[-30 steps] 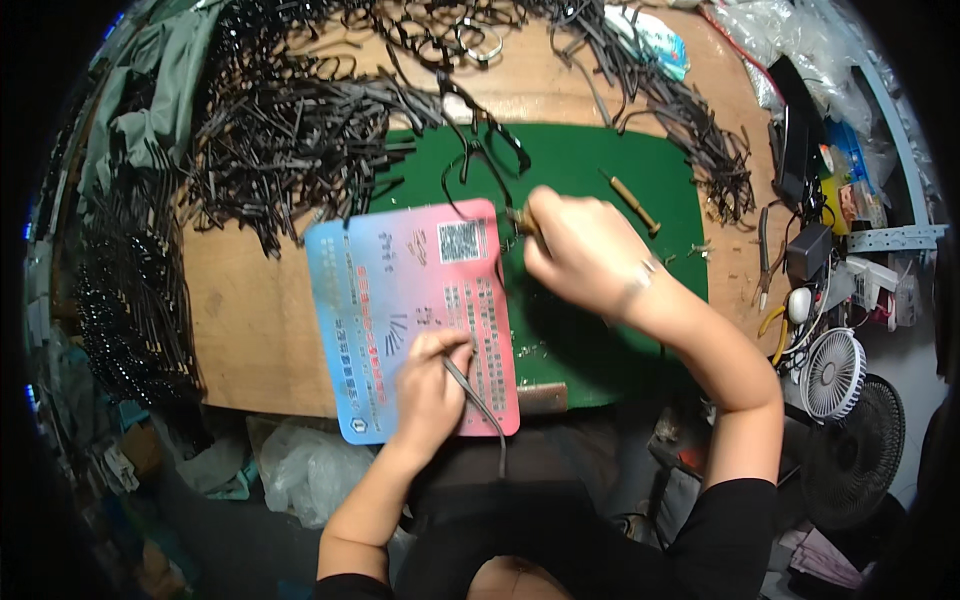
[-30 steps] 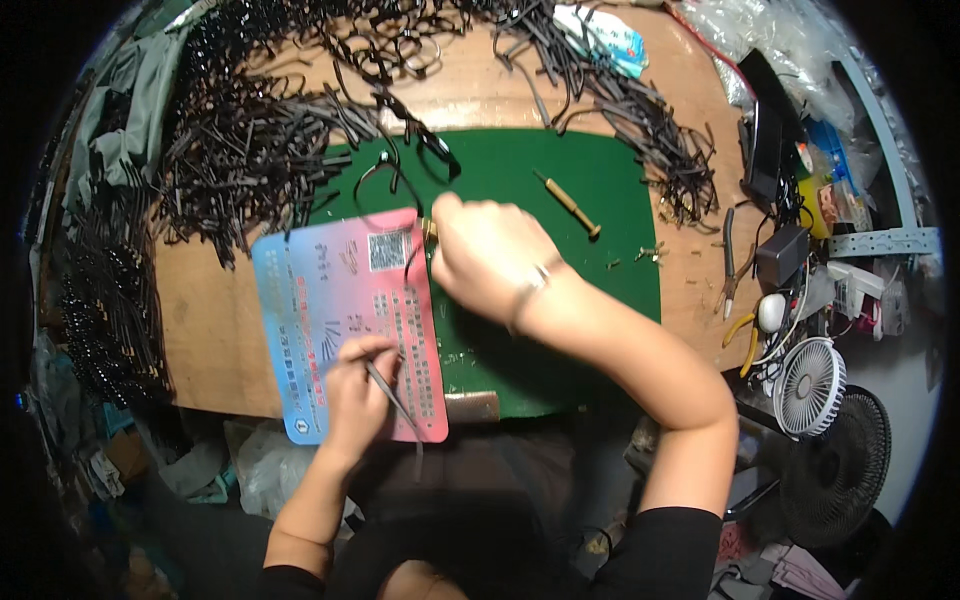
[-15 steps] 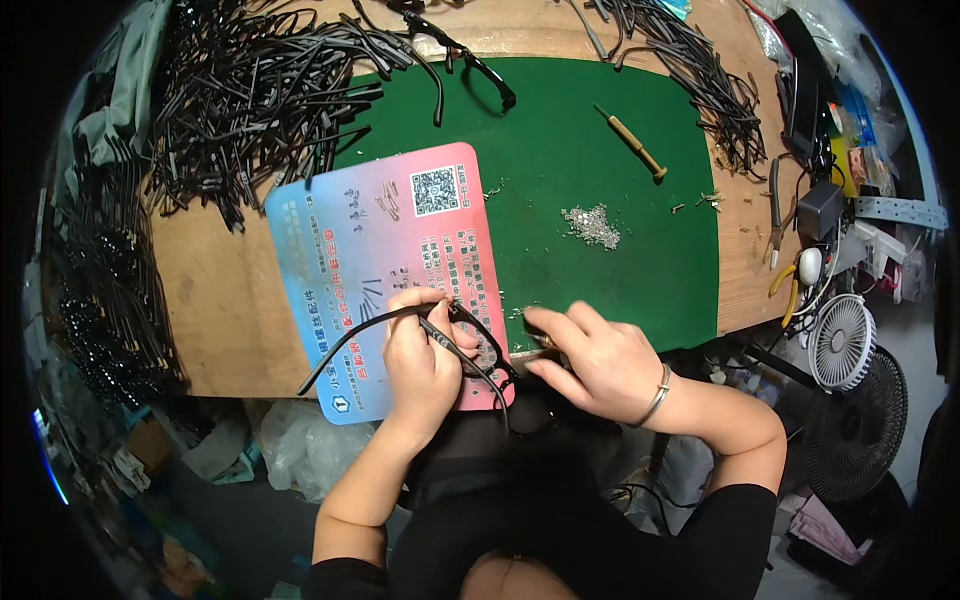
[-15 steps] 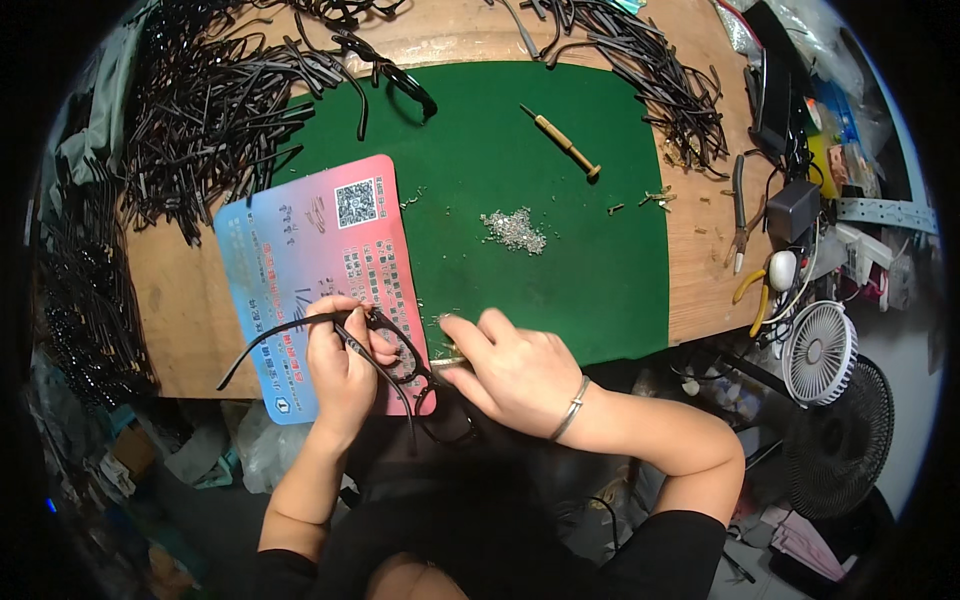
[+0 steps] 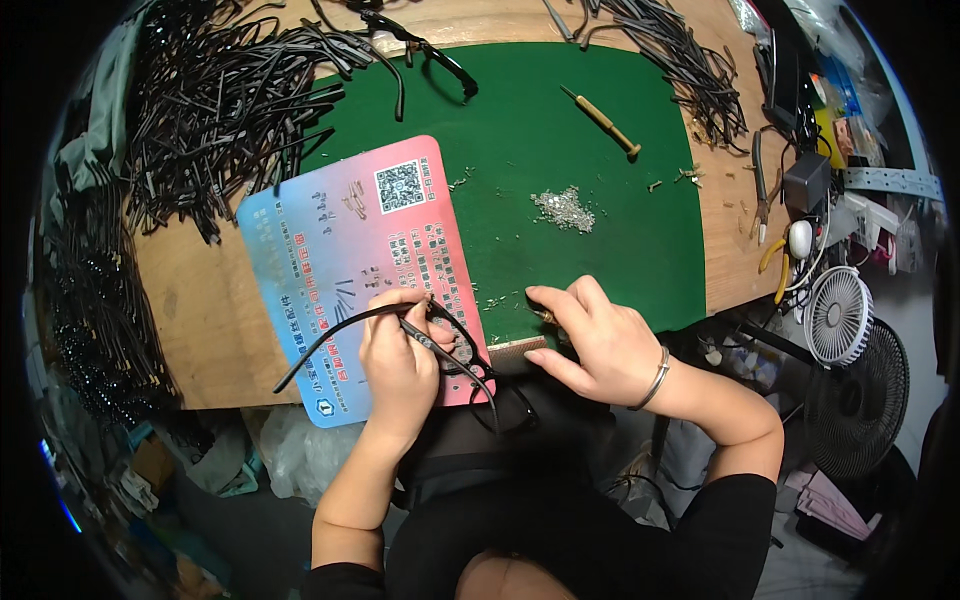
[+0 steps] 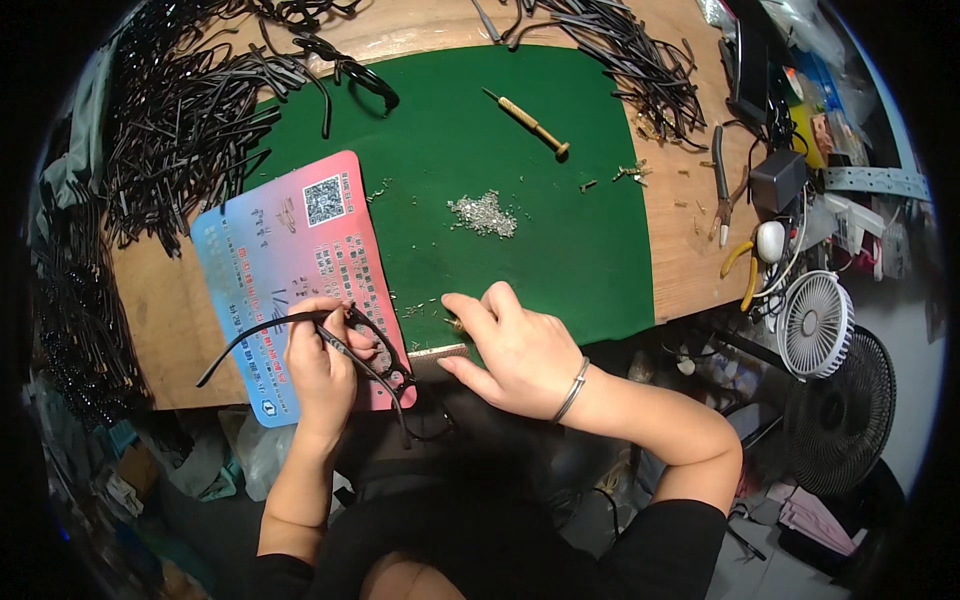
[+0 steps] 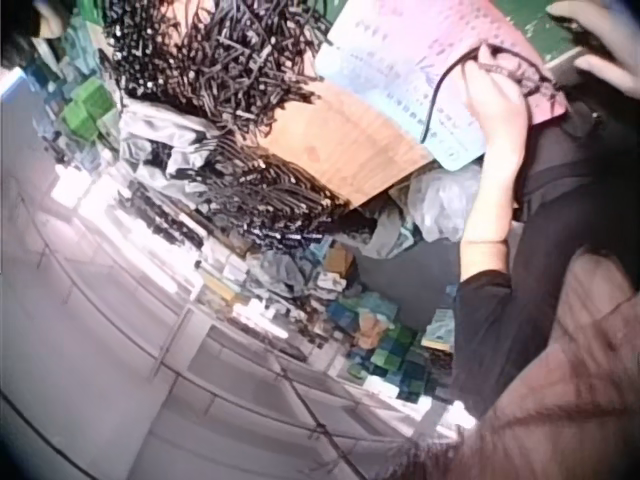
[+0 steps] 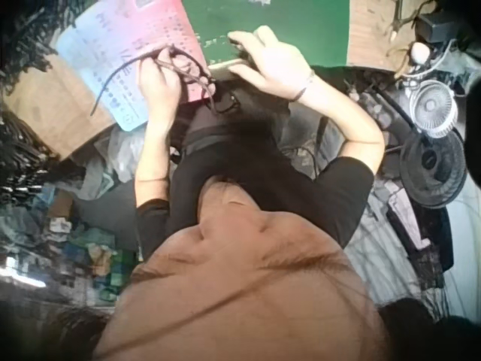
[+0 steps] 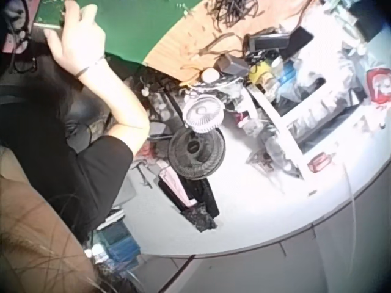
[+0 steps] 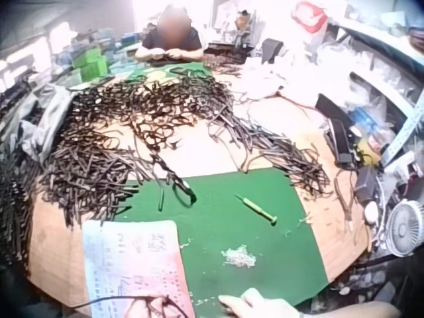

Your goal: The person assembles eyeglasses by hand, inserting small screws into the hinge areas of the frames. They repeatedly pick up frames, insert screws, and place the assembled glasses on a pink mat on the workbench.

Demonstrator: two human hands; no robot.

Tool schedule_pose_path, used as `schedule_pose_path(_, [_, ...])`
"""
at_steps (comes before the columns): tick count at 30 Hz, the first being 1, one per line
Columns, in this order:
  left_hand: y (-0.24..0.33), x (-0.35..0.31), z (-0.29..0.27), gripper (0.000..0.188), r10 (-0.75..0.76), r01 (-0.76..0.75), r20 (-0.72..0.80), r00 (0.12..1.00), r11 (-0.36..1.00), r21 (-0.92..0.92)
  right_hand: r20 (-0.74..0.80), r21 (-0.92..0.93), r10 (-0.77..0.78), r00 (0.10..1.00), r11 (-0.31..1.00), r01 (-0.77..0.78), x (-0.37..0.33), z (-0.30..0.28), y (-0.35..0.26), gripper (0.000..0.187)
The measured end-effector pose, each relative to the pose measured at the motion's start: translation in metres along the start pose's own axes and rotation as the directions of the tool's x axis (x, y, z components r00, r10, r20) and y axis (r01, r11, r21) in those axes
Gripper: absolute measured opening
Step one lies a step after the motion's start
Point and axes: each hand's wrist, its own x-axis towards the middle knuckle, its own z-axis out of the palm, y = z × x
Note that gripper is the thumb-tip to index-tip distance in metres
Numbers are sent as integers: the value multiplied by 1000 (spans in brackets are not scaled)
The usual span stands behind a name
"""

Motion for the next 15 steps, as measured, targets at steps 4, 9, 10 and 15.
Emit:
schedule_pose_path(4, [-1, 0, 2, 12, 91, -90, -5, 996, 994, 55, 38, 48, 7, 999, 999, -9, 0, -4, 3, 48])
schedule_pose_path(9, [-5, 4, -1, 22, 273, -278, 54, 960, 939, 200, 59, 97, 9, 998, 995, -14, -5, -9, 9, 47])
schedule_pose_path(10, [-5, 4, -2, 23, 283, -291, 72, 957, 937, 192, 58, 116, 10, 998, 993, -16, -8, -9, 12, 46])
schedule_pose_path(15, [5, 6, -2, 21, 321, -336, 98, 942, 897, 286, 91, 4, 10, 996, 1000, -11, -13, -18, 11, 39])
